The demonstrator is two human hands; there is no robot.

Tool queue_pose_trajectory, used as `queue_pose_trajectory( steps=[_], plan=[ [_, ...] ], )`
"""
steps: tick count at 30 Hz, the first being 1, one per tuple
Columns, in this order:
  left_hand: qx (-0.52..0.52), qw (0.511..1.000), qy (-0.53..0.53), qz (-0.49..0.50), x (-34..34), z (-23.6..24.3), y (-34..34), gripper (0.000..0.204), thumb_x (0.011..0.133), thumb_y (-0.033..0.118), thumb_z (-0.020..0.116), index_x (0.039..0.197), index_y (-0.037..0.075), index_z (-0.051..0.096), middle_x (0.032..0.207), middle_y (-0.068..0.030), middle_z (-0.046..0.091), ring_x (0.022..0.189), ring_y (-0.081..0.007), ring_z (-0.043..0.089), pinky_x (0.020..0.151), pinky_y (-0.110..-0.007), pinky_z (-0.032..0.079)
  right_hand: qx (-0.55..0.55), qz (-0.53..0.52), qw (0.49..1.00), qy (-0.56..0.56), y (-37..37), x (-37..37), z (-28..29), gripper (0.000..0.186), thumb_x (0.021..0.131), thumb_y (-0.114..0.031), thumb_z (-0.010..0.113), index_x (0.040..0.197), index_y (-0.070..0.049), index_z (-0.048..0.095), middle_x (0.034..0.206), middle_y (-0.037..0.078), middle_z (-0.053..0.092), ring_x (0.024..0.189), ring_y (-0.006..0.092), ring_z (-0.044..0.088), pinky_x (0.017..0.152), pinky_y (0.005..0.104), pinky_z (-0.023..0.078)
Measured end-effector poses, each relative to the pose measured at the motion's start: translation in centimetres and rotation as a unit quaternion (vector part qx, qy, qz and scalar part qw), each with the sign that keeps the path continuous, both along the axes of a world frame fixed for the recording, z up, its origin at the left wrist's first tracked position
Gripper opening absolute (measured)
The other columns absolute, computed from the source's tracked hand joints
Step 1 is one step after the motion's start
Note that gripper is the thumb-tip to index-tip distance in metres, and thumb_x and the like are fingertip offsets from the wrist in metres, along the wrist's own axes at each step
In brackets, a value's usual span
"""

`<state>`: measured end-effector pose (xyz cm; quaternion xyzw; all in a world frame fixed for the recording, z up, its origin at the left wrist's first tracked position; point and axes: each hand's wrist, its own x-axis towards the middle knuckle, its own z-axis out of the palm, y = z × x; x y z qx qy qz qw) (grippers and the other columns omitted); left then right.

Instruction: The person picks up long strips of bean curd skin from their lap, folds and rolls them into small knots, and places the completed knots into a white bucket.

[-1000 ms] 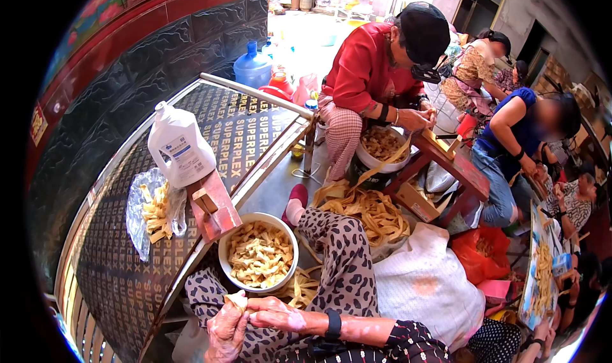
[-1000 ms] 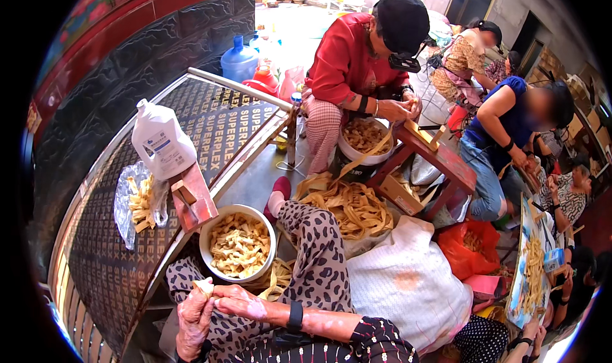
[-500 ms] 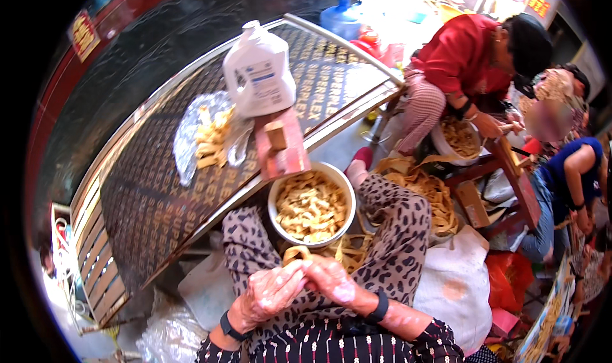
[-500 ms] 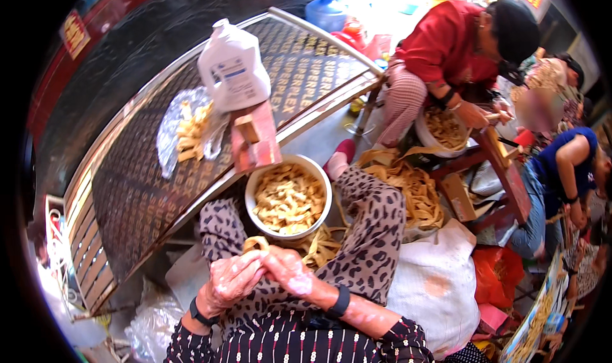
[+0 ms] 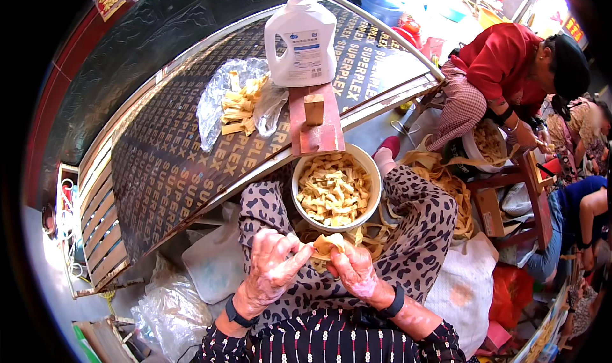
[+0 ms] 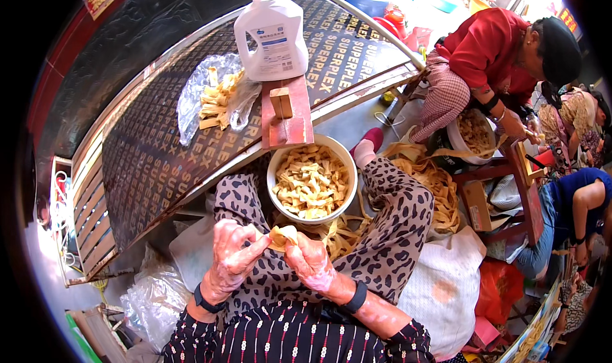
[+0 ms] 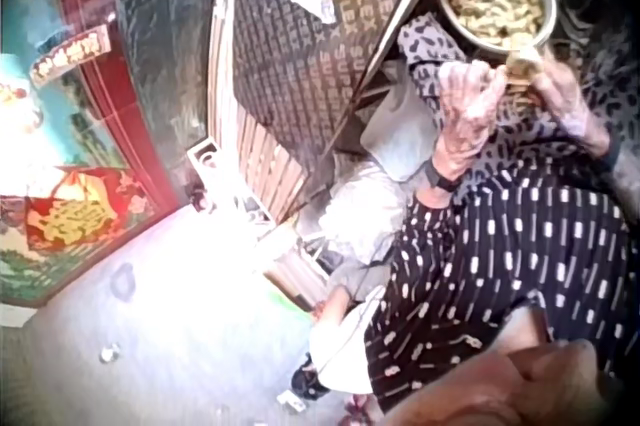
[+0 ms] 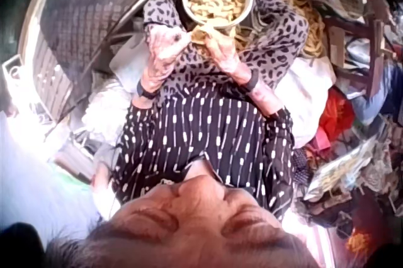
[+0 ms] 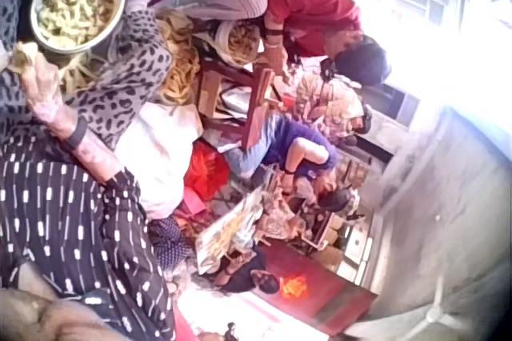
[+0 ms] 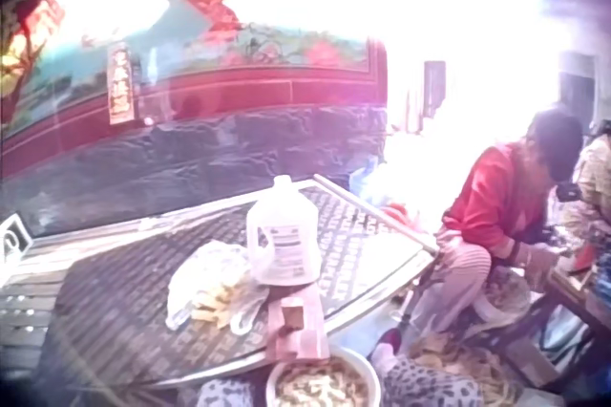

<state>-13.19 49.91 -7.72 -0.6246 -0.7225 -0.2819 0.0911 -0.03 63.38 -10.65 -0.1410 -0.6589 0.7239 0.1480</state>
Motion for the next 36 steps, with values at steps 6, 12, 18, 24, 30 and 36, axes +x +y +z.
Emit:
queue_pose_trajectory(
  steps=[6, 12, 18, 24, 30, 36],
  plan=[
    [0.026, 0.983, -0.183, -0.015, 0.4, -1.9, 0.3, 0.031, 0.070, -0.006, 0.062, 0.101, 0.001, 0.061, 0.085, -0.0122, 0.061, 0.071, -0.0263, 0.060, 0.062, -0.032, 0.049, 0.089, 0.036, 0.995, 0.026, 0.1, -0.4, -0.3, 0.018, 0.092, -0.005, 0.041, 0.105, 0.001, 0.052, 0.058, 0.003, 0.048, 0.047, 0.0117, 0.046, 0.046, 0.0284, 0.039],
    [-0.014, 0.909, -0.415, 0.015, 1.2, -0.5, 0.3, 0.042, 0.078, -0.004, 0.059, 0.119, -0.003, 0.052, 0.101, -0.0204, 0.064, 0.092, -0.0279, 0.065, 0.079, -0.033, 0.052, 0.165, 0.024, 0.984, 0.060, 0.0, -0.5, -1.1, 0.021, 0.091, -0.008, 0.044, 0.109, 0.000, 0.051, 0.056, 0.007, 0.049, 0.045, 0.0204, 0.049, 0.045, 0.0321, 0.039],
    [0.001, 0.884, -0.464, 0.060, 2.4, -0.5, 0.5, 0.033, 0.080, 0.005, 0.065, 0.113, 0.000, 0.059, 0.098, -0.0151, 0.067, 0.084, -0.0213, 0.067, 0.076, -0.028, 0.052, 0.093, 0.068, 0.993, 0.018, -0.1, -0.2, -0.5, 0.019, 0.090, -0.005, 0.044, 0.106, 0.001, 0.053, 0.056, 0.008, 0.047, 0.045, 0.0208, 0.048, 0.046, 0.0322, 0.039],
    [0.083, 0.817, -0.570, -0.013, 2.0, -1.8, 0.8, 0.018, 0.082, 0.004, 0.064, 0.100, -0.002, 0.065, 0.106, -0.0146, 0.062, 0.095, -0.0184, 0.062, 0.078, -0.027, 0.051, 0.097, 0.078, 0.992, 0.017, 0.1, -0.1, 0.4, 0.017, 0.090, -0.003, 0.043, 0.103, 0.003, 0.052, 0.058, 0.010, 0.049, 0.047, 0.0233, 0.051, 0.046, 0.0339, 0.039],
    [0.098, 0.633, -0.767, -0.041, 2.0, -1.1, 0.5, 0.020, 0.080, 0.007, 0.060, 0.096, -0.004, 0.066, 0.118, -0.0172, 0.052, 0.107, -0.0232, 0.052, 0.096, -0.035, 0.039, 0.263, 0.080, 0.956, 0.100, 0.6, -0.1, -0.4, 0.012, 0.085, 0.000, 0.048, 0.096, 0.005, 0.051, 0.064, 0.013, 0.049, 0.052, 0.0291, 0.054, 0.045, 0.0383, 0.040],
    [0.063, 0.524, -0.845, -0.088, 2.1, -0.5, 0.5, 0.018, 0.078, 0.006, 0.060, 0.093, -0.002, 0.066, 0.121, -0.0142, 0.047, 0.107, -0.0192, 0.049, 0.093, -0.032, 0.038, 0.391, 0.071, 0.906, 0.149, 1.0, -0.2, -0.2, 0.014, 0.078, 0.003, 0.053, 0.092, 0.003, 0.051, 0.069, 0.013, 0.051, 0.051, 0.0297, 0.055, 0.043, 0.0377, 0.041]
  ],
)
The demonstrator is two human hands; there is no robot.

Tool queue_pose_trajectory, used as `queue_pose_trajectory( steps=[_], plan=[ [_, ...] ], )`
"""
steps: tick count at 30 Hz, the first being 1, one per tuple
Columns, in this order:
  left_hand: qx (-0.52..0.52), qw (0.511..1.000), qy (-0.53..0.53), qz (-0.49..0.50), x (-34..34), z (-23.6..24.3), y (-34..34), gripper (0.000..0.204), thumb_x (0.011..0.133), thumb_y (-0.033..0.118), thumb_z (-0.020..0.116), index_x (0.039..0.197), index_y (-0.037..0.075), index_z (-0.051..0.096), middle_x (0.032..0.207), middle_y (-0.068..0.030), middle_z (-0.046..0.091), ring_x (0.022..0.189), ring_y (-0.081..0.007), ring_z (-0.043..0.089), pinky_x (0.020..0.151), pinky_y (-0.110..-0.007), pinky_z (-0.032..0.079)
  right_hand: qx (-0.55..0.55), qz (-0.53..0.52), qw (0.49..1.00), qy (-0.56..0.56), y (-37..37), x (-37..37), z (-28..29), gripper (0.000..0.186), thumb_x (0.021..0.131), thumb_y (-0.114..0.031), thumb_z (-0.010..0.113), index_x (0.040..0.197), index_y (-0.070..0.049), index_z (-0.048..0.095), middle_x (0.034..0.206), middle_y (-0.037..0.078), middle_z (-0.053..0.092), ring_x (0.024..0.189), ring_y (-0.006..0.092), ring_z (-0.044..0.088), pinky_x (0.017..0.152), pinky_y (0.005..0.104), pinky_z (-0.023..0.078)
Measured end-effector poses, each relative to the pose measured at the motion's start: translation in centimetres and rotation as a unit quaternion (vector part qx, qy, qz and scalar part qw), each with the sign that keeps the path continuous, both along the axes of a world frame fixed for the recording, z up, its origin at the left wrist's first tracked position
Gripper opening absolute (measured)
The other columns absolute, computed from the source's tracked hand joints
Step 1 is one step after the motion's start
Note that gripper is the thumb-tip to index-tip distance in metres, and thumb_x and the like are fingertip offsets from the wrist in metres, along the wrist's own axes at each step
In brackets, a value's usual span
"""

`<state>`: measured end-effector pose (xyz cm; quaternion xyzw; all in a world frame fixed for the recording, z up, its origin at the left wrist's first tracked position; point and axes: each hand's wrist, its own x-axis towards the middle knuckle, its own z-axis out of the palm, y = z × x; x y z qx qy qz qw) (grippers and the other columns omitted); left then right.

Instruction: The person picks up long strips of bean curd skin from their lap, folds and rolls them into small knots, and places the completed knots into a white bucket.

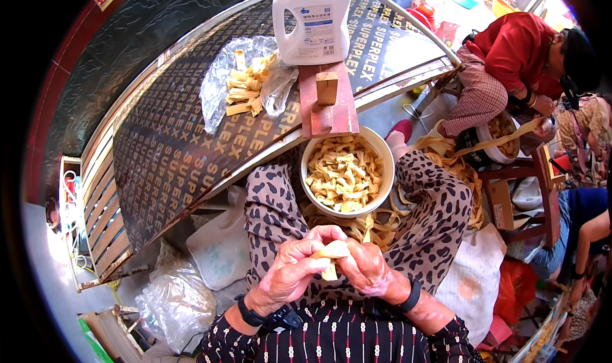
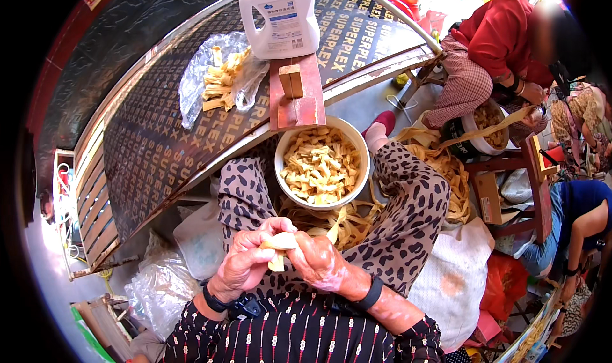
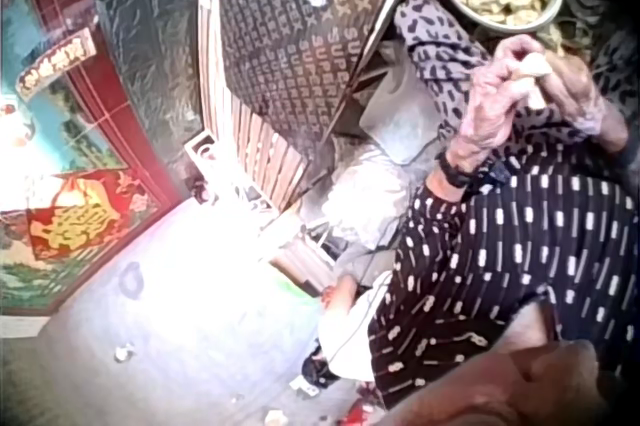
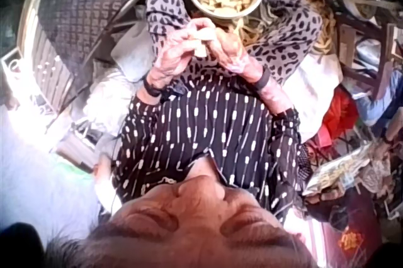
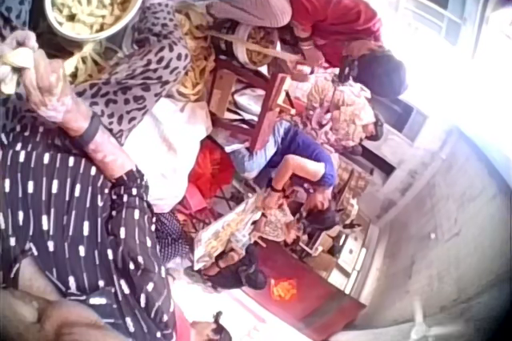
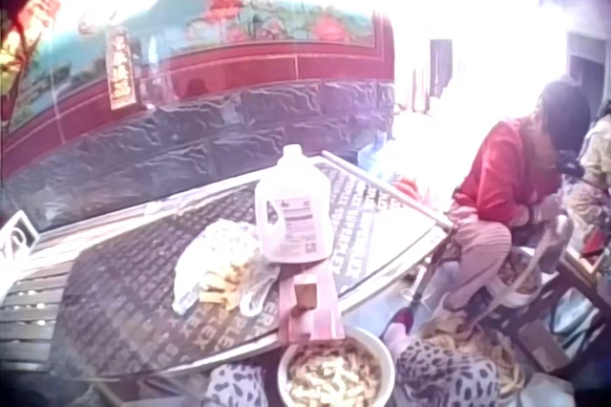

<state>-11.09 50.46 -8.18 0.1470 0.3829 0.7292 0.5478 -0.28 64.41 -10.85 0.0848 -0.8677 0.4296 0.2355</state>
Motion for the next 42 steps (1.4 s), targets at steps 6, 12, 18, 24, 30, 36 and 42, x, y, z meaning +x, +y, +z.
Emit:
queue_pose_trajectory(
  steps=[6, 12, 18, 24, 30, 36, 42],
  plan=[
    [-0.055, 0.973, 0.214, 0.073, 0.2, -0.9, 1.0, 0.018, 0.080, 0.007, 0.065, 0.092, 0.002, 0.053, 0.120, -0.0116, 0.047, 0.104, -0.0143, 0.051, 0.093, -0.030, 0.042, -0.015, -0.040, 0.999, -0.034, 0.5, 0.2, 0.2, 0.022, 0.073, 0.002, 0.059, 0.093, 0.007, 0.052, 0.064, 0.014, 0.053, 0.053, 0.0304, 0.057, 0.046, 0.0371, 0.045],
    [-0.148, 0.983, 0.110, -0.006, 0.9, -1.4, 0.1, 0.029, 0.092, 0.025, 0.056, 0.104, -0.002, 0.056, 0.087, -0.0059, 0.061, 0.071, -0.0104, 0.060, 0.068, -0.024, 0.051, 0.214, -0.066, 0.975, 0.003, 1.7, 0.2, 0.2, 0.033, 0.065, 0.001, 0.062, 0.094, 0.012, 0.051, 0.066, 0.013, 0.054, 0.052, 0.0250, 0.056, 0.042, 0.0336, 0.044],
    [-0.110, 0.986, 0.094, -0.078, -0.1, -1.1, -0.2, 0.032, 0.095, 0.026, 0.050, 0.109, -0.003, 0.057, 0.078, -0.0028, 0.060, 0.061, -0.0060, 0.055, 0.054, -0.021, 0.047, 0.235, -0.016, 0.971, -0.036, 2.8, 0.4, 1.8, 0.031, 0.072, -0.013, 0.067, 0.091, 0.005, 0.051, 0.065, 0.008, 0.052, 0.057, 0.0204, 0.057, 0.049, 0.0302, 0.047],
    [-0.065, 0.911, 0.378, -0.154, -2.1, 0.5, -0.8, 0.023, 0.094, 0.019, 0.049, 0.102, -0.001, 0.058, 0.070, -0.0036, 0.058, 0.055, -0.0117, 0.055, 0.052, -0.024, 0.045, 0.167, 0.038, 0.980, -0.105, 3.4, 1.2, 3.5, 0.035, 0.070, -0.024, 0.074, 0.087, -0.001, 0.053, 0.066, 0.008, 0.054, 0.058, 0.0236, 0.059, 0.050, 0.0336, 0.047],
    [0.004, 0.858, 0.484, -0.171, -3.4, -0.2, -1.5, 0.016, 0.087, 0.013, 0.051, 0.078, 0.000, 0.050, 0.066, -0.0120, 0.046, 0.059, -0.0323, 0.050, 0.053, -0.039, 0.038, 0.116, 0.066, 0.985, -0.111, 3.8, 1.3, 3.8, 0.026, 0.081, -0.021, 0.067, 0.086, -0.002, 0.051, 0.058, 0.008, 0.047, 0.050, 0.0252, 0.056, 0.043, 0.0352, 0.042],
    [0.014, 0.820, 0.532, -0.210, -4.3, -0.3, -2.1, 0.014, 0.088, 0.010, 0.052, 0.081, -0.001, 0.057, 0.070, -0.0088, 0.056, 0.060, -0.0235, 0.057, 0.054, -0.034, 0.043, 0.074, 0.087, 0.982, -0.148, 4.2, 1.8, 4.1, 0.016, 0.082, -0.012, 0.064, 0.090, -0.003, 0.053, 0.063, 0.011, 0.054, 0.053, 0.0290, 0.057, 0.044, 0.0378, 0.043],
    [-0.067, 0.848, 0.464, -0.247, -5.1, 0.9, -3.5, 0.012, 0.087, 0.008, 0.054, 0.082, -0.002, 0.060, 0.076, -0.0087, 0.062, 0.064, -0.0191, 0.062, 0.056, -0.030, 0.047, 0.001, 0.088, 0.982, -0.168, 5.4, 2.6, 3.4, 0.010, 0.082, -0.008, 0.063, 0.089, -0.002, 0.058, 0.063, 0.011, 0.057, 0.055, 0.0298, 0.058, 0.046, 0.0376, 0.044]
  ],
)
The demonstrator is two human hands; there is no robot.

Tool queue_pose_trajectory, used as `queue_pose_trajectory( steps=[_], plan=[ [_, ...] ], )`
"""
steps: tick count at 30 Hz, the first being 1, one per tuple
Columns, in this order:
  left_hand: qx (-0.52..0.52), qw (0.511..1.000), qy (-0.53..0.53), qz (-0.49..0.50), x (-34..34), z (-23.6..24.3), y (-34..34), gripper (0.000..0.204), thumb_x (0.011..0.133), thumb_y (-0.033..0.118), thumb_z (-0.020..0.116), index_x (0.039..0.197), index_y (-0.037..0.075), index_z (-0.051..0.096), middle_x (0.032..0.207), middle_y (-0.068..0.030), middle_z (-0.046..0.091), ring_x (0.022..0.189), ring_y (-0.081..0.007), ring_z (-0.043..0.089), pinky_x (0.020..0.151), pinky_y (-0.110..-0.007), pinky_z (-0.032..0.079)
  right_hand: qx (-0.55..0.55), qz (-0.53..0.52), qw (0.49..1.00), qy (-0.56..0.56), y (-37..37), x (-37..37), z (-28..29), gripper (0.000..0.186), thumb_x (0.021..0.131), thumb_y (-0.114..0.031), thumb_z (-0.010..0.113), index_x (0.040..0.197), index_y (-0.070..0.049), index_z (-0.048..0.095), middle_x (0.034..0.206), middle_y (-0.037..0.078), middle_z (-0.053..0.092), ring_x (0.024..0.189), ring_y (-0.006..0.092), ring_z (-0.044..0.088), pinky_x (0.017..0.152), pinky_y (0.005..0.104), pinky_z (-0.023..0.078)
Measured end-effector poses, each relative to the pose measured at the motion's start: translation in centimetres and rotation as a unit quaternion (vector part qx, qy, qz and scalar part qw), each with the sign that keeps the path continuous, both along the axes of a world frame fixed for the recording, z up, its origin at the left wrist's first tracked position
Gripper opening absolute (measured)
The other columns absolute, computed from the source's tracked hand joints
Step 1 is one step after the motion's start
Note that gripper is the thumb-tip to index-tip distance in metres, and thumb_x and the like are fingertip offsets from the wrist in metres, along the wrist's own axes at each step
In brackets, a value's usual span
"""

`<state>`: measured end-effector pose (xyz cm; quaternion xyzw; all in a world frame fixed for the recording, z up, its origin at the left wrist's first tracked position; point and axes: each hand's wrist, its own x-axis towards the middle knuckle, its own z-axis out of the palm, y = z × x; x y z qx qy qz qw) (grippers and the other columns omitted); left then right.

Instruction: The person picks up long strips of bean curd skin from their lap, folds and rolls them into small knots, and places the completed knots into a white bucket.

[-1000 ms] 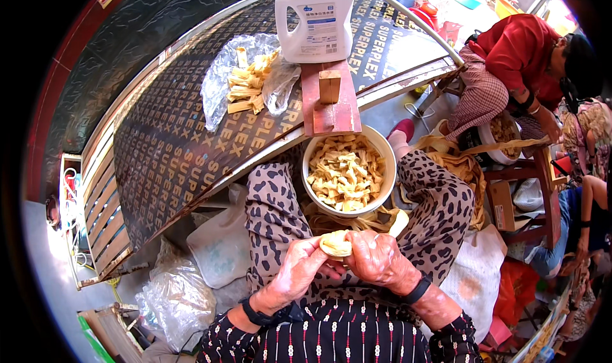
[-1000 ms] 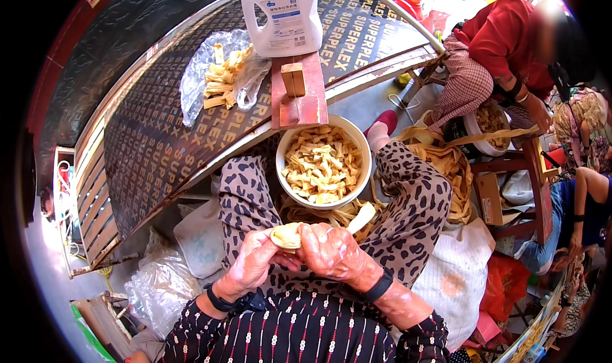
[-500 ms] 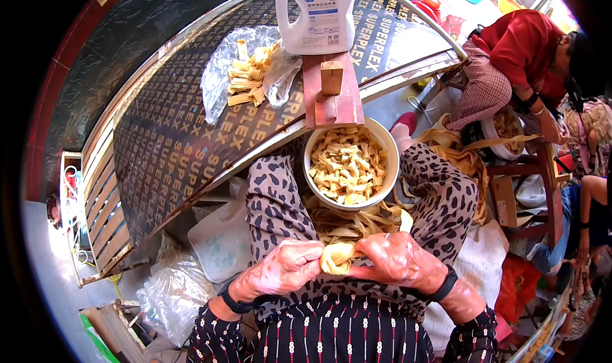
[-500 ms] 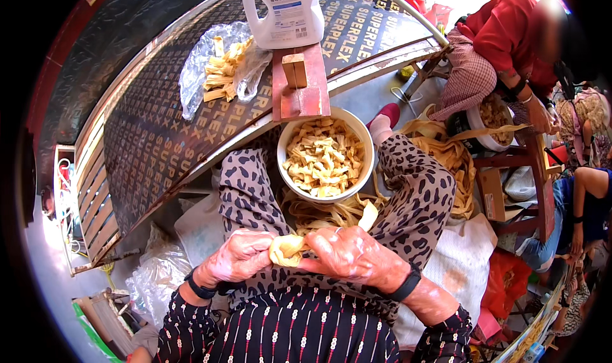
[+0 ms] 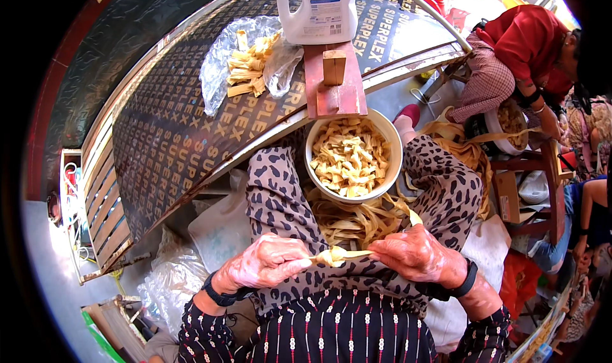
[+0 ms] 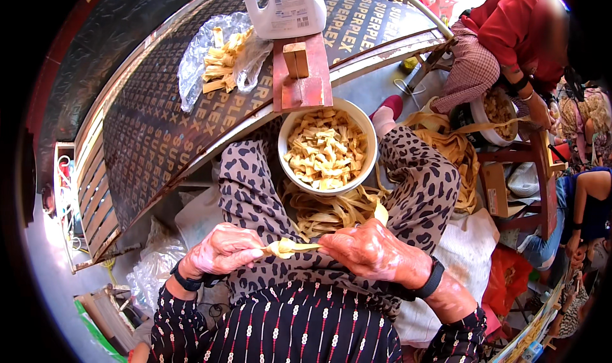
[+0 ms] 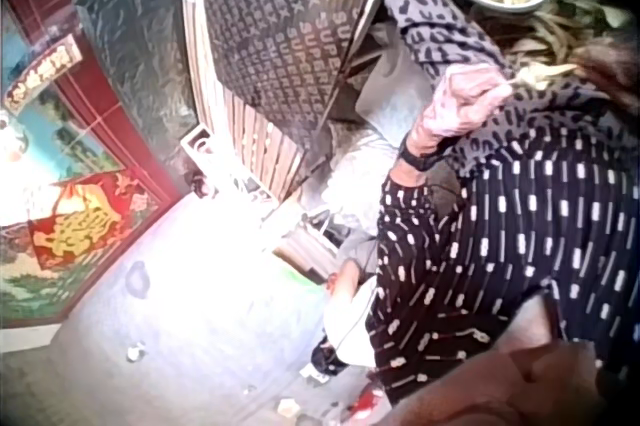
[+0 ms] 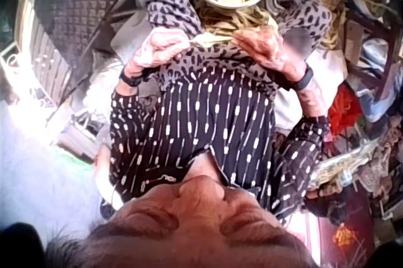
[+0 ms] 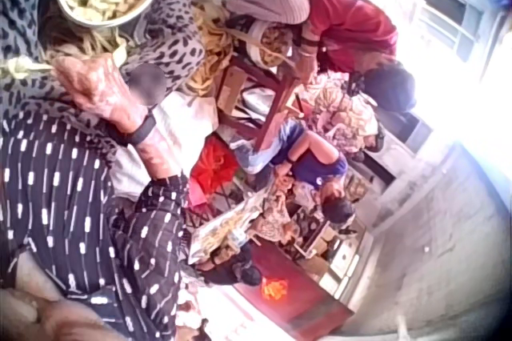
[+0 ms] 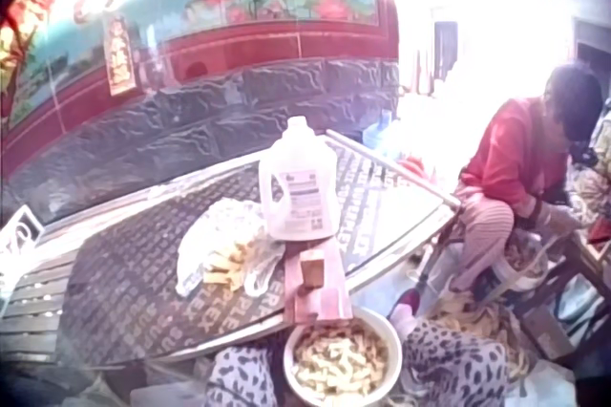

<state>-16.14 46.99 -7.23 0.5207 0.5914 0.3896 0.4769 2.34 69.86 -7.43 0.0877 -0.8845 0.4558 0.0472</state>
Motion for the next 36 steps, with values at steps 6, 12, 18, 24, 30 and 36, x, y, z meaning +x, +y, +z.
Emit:
queue_pose_trajectory(
  steps=[6, 12, 18, 24, 30, 36],
  plan=[
    [0.024, 0.998, 0.054, 0.039, 0.1, -1.2, 0.7, 0.028, 0.080, 0.015, 0.067, 0.101, -0.002, 0.060, 0.096, -0.0130, 0.063, 0.086, -0.0251, 0.063, 0.078, -0.033, 0.049, -0.100, -0.009, 0.990, -0.101, -0.2, -0.2, -0.3, 0.012, 0.084, -0.011, 0.062, 0.089, 0.000, 0.060, 0.065, 0.015, 0.059, 0.059, 0.0324, 0.059, 0.051, 0.0376, 0.045],
    [0.094, 0.974, 0.193, 0.073, 1.3, -0.7, 3.4, 0.057, 0.074, 0.028, 0.073, 0.117, -0.002, 0.051, 0.120, -0.0191, 0.052, 0.107, -0.0333, 0.054, 0.091, -0.039, 0.044, -0.123, -0.032, 0.986, -0.105, 0.0, -0.4, -1.3, 0.012, 0.086, -0.013, 0.060, 0.088, -0.001, 0.060, 0.062, 0.016, 0.058, 0.057, 0.0329, 0.059, 0.050, 0.0379, 0.045],
    [0.181, 0.957, 0.224, 0.030, 3.0, -2.8, 5.2, 0.032, 0.080, 0.014, 0.065, 0.107, 0.000, 0.056, 0.105, -0.0160, 0.057, 0.089, -0.0307, 0.060, 0.071, -0.037, 0.050, -0.116, -0.028, 0.986, -0.117, 0.3, -0.4, -1.7, 0.012, 0.086, -0.013, 0.060, 0.087, -0.001, 0.060, 0.061, 0.016, 0.058, 0.056, 0.0329, 0.058, 0.050, 0.0380, 0.044],
    [0.192, 0.963, 0.163, -0.091, 3.3, -3.6, 3.2, 0.010, 0.086, 0.008, 0.057, 0.088, -0.001, 0.053, 0.071, -0.0097, 0.049, 0.060, -0.0231, 0.053, 0.050, -0.034, 0.042, -0.150, 0.042, 0.977, -0.145, 0.6, 0.7, -0.6, 0.014, 0.088, -0.014, 0.058, 0.090, 0.000, 0.062, 0.061, 0.015, 0.058, 0.054, 0.0312, 0.058, 0.049, 0.0380, 0.044],
    [0.076, 0.990, 0.088, -0.075, -0.3, 0.8, 1.2, 0.013, 0.089, 0.009, 0.053, 0.080, -0.001, 0.054, 0.060, -0.0073, 0.049, 0.048, -0.0187, 0.053, 0.044, -0.033, 0.041, -0.185, 0.050, 0.979, -0.073, -1.1, -0.3, -0.8, 0.015, 0.091, -0.014, 0.053, 0.089, -0.001, 0.060, 0.059, 0.013, 0.055, 0.047, 0.0260, 0.054, 0.044, 0.0369, 0.042],
    [0.004, 0.985, 0.129, 0.113, -4.6, 0.3, 5.3, 0.016, 0.092, 0.015, 0.053, 0.089, 0.000, 0.058, 0.061, -0.0055, 0.050, 0.050, -0.0121, 0.046, 0.047, -0.029, 0.038, -0.079, -0.051, 0.995, -0.025, 2.4, -6.0, -2.3, 0.019, 0.091, -0.017, 0.053, 0.081, -0.002, 0.057, 0.059, 0.013, 0.052, 0.049, 0.0275, 0.053, 0.046, 0.0384, 0.040]
  ],
)
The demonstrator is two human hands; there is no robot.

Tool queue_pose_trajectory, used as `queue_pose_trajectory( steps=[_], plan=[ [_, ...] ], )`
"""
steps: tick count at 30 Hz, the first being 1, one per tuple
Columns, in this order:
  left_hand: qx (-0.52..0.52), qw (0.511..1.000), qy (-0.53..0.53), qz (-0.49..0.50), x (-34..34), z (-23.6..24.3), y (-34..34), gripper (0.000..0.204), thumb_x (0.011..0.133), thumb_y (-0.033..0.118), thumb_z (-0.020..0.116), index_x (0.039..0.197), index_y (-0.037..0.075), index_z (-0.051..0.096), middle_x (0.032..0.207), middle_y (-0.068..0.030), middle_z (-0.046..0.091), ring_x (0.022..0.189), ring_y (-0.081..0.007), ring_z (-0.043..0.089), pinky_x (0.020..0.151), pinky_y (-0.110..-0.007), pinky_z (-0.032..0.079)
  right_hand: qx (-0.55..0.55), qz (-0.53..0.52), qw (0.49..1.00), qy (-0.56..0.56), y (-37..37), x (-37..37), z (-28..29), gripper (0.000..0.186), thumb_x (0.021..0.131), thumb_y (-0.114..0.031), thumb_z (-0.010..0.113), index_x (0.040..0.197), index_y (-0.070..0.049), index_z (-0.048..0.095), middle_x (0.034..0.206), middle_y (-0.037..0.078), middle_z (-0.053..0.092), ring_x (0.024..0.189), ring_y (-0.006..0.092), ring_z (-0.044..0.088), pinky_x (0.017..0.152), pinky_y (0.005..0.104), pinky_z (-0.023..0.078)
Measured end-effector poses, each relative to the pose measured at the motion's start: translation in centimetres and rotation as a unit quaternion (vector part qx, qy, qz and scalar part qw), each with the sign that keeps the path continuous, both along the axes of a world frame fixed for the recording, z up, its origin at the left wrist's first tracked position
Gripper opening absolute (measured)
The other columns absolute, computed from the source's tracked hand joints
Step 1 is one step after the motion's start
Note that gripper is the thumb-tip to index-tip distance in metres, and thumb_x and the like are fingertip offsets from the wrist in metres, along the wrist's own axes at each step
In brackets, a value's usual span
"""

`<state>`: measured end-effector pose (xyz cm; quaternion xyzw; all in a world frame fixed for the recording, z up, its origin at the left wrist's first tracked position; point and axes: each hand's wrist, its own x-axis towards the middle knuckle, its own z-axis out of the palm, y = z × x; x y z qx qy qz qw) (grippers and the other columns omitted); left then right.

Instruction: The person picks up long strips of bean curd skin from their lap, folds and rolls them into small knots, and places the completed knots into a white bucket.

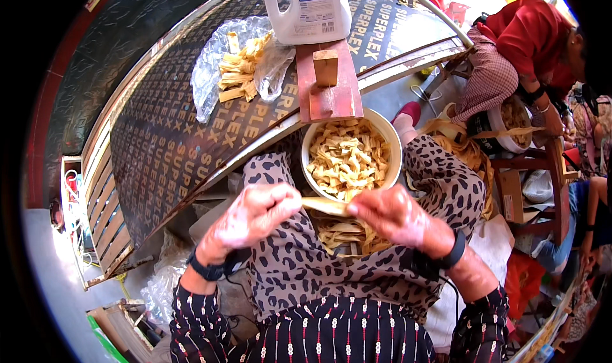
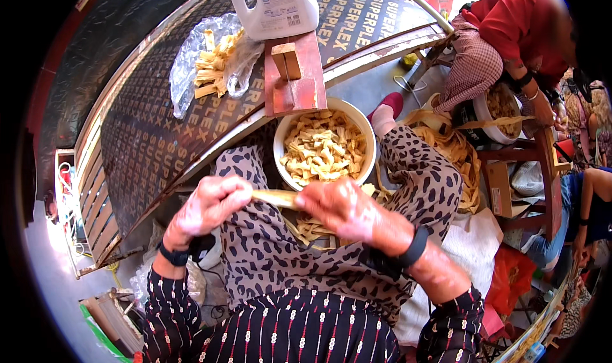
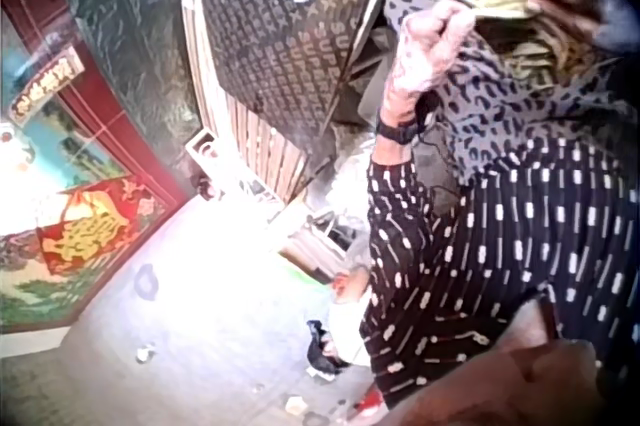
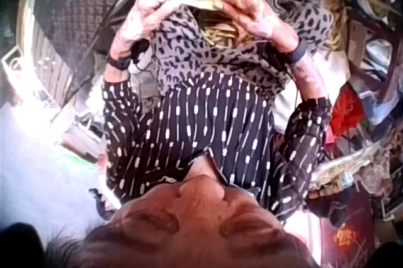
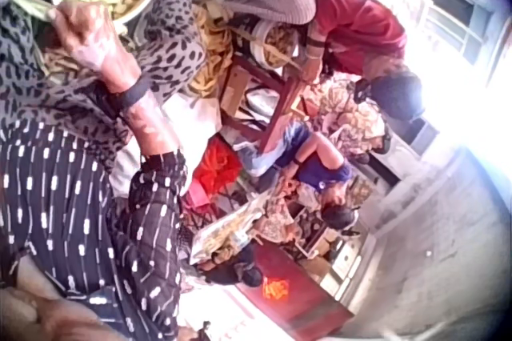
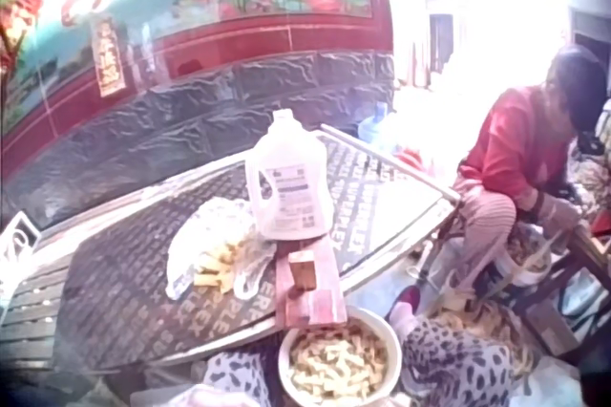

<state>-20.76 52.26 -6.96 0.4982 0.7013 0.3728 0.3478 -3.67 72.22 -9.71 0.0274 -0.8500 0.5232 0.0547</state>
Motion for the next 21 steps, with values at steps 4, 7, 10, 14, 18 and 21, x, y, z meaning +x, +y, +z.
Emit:
queue_pose_trajectory(
  steps=[4, 7, 10, 14, 18, 21],
  plan=[
    [0.011, 0.998, -0.022, 0.058, -2.7, -1.3, 3.6, 0.016, 0.092, 0.017, 0.053, 0.092, 0.001, 0.059, 0.066, 0.0060, 0.046, 0.058, -0.0022, 0.039, 0.050, -0.020, 0.033, 0.044, -0.048, 0.998, -0.006, 3.1, -3.5, -0.3, 0.022, 0.090, -0.018, 0.055, 0.077, -0.001, 0.058, 0.057, 0.015, 0.052, 0.052, 0.0299, 0.055, 0.049, 0.0398, 0.041],
    [0.043, 0.995, -0.026, 0.091, -4.4, -2.7, 6.4, 0.017, 0.092, 0.017, 0.054, 0.090, 0.001, 0.060, 0.066, 0.0073, 0.046, 0.060, -0.0015, 0.039, 0.052, -0.019, 0.032, 0.059, -0.090, 0.994, 0.008, 5.2, -5.5, -1.4, 0.024, 0.089, -0.019, 0.056, 0.076, 0.001, 0.059, 0.058, 0.016, 0.054, 0.052, 0.0292, 0.054, 0.050, 0.0377, 0.042],
    [0.086, 0.990, -0.047, 0.103, -6.3, -4.2, 8.0, 0.018, 0.091, 0.019, 0.057, 0.089, 0.001, 0.061, 0.070, 0.0074, 0.049, 0.062, -0.0011, 0.040, 0.055, -0.017, 0.034, 0.012, -0.106, 0.993, -0.045, 6.5, -7.5, -1.0, 0.024, 0.088, -0.018, 0.058, 0.077, 0.003, 0.060, 0.057, 0.016, 0.052, 0.049, 0.0234, 0.051, 0.049, 0.0359, 0.040],
    [0.080, 0.987, -0.074, 0.114, -7.5, -4.9, 10.0, 0.018, 0.090, 0.019, 0.058, 0.089, 0.001, 0.061, 0.071, 0.0077, 0.050, 0.063, -0.0006, 0.041, 0.057, -0.016, 0.034, 0.005, -0.112, 0.994, -0.019, 8.6, -9.2, -2.8, 0.025, 0.088, -0.019, 0.059, 0.076, 0.004, 0.059, 0.053, 0.013, 0.049, 0.047, 0.0178, 0.047, 0.047, 0.0344, 0.037],
    [0.075, 0.986, -0.075, 0.133, -8.7, -5.9, 10.5, 0.018, 0.090, 0.018, 0.057, 0.090, 0.001, 0.062, 0.074, 0.0060, 0.054, 0.067, -0.0012, 0.045, 0.061, -0.018, 0.038, -0.023, -0.111, 0.992, -0.050, 9.1, -10.4, -3.1, 0.026, 0.088, -0.018, 0.059, 0.076, 0.005, 0.059, 0.052, 0.006, 0.047, 0.049, 0.0106, 0.043, 0.046, 0.0306, 0.036],
    [0.069, 0.984, -0.077, 0.147, -9.1, -6.4, 10.9, 0.017, 0.090, 0.016, 0.057, 0.089, 0.000, 0.062, 0.076, 0.0051, 0.057, 0.070, -0.0015, 0.047, 0.063, -0.018, 0.041, -0.024, -0.120, 0.992, -0.037, 9.5, -10.9, -3.7, 0.027, 0.088, -0.019, 0.059, 0.076, 0.005, 0.060, 0.053, 0.005, 0.047, 0.050, 0.0100, 0.043, 0.046, 0.0290, 0.036]
  ],
)
